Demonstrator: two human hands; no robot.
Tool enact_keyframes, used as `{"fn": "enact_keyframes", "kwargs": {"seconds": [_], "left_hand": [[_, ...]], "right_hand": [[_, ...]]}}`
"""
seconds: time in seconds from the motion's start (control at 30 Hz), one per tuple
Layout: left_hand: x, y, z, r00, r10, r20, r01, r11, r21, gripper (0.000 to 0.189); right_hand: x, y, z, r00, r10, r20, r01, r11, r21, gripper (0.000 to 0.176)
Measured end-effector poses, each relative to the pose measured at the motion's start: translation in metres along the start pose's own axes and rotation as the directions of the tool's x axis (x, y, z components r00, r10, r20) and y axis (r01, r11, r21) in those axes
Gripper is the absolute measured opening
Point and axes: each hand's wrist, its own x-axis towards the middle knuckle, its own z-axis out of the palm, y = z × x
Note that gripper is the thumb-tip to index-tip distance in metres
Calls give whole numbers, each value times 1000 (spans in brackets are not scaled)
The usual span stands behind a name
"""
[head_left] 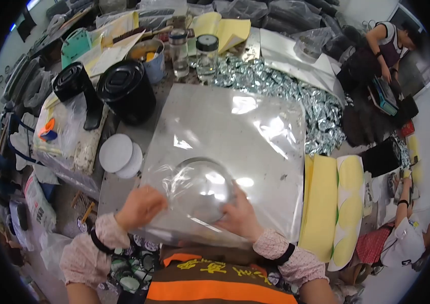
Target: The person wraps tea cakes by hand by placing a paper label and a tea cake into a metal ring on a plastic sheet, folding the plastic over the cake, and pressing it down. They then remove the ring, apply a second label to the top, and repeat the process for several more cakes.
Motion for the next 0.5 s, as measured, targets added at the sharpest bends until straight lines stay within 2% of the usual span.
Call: {"fn": "enact_keyframes", "kwargs": {"seconds": [0.03,0.07,0.13,0.17,0.27,0.3,0.4,0.43,0.47,0.5], "left_hand": [[-2,2,8,999,31,-15,-32,997,-67,6],[-5,4,15,998,60,-17,-62,989,-136,7],[-5,2,22,993,116,28,-116,993,-9,8],[-4,1,27,988,146,50,-148,988,51,9],[-18,-19,41,992,119,52,-128,965,227,8],[-20,-16,41,993,50,107,-79,956,283,10],[-5,-21,20,994,-30,102,28,1000,14,9],[1,-28,9,996,-87,-14,87,996,31,14],[7,-37,-7,979,-150,-136,169,975,146,15],[12,-51,-19,945,-192,-263,257,936,240,16]], "right_hand": [[6,12,-9,990,-106,-96,75,955,-287,40],[7,18,-9,991,-80,-109,49,964,-262,40],[10,28,-7,989,-23,-148,-9,978,-211,41],[12,30,-7,977,79,-198,-122,968,-218,40],[22,46,-13,901,69,-429,-168,966,-197,39],[19,45,-16,917,85,-389,-191,951,-243,44],[-15,46,-21,951,22,-308,-107,959,-262,63],[-44,57,-17,984,-32,-173,-29,939,-341,66],[-84,69,-11,997,-77,-31,57,910,-412,68],[-131,73,-7,994,-5,105,32,967,-253,63]]}}
